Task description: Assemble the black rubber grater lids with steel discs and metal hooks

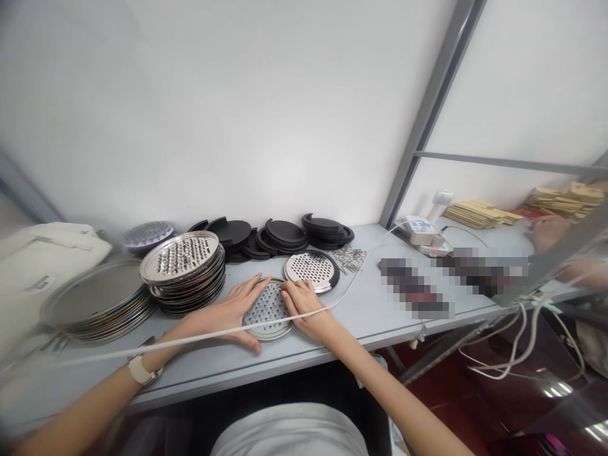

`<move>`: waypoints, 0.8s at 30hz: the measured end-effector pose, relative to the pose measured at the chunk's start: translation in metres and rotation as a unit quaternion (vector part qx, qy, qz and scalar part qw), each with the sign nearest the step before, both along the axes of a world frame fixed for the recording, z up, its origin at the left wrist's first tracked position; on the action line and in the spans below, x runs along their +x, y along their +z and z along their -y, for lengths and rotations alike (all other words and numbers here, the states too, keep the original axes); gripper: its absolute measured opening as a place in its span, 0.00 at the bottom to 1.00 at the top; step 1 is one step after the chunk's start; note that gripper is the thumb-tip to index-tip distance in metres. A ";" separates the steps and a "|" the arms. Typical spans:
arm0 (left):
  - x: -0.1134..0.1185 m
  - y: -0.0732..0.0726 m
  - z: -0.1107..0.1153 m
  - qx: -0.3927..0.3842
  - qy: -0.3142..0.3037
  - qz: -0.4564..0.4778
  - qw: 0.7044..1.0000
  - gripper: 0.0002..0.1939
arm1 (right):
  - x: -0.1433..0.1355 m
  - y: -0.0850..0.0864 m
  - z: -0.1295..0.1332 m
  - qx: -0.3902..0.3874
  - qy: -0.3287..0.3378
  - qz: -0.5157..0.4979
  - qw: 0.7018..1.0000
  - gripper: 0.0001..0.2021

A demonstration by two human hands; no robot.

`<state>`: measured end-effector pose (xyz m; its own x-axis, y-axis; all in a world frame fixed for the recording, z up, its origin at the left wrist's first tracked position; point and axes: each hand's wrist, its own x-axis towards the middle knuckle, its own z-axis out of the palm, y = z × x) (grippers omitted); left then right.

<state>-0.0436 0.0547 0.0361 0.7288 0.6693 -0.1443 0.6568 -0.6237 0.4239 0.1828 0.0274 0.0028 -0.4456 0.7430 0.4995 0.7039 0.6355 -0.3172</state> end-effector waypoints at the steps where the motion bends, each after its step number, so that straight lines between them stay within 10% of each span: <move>1: 0.003 0.000 0.002 0.002 0.007 0.007 1.000 0.58 | 0.000 0.000 0.000 -0.003 0.003 0.001 1.000 0.12; 5: 0.014 -0.001 0.011 0.036 0.014 0.044 0.998 0.40 | 0.000 0.003 0.002 -0.008 0.023 -0.009 1.000 0.12; 24: 0.016 -0.020 0.003 0.108 0.012 0.032 0.994 0.56 | 0.000 0.005 0.004 -0.032 0.038 -0.029 0.998 0.12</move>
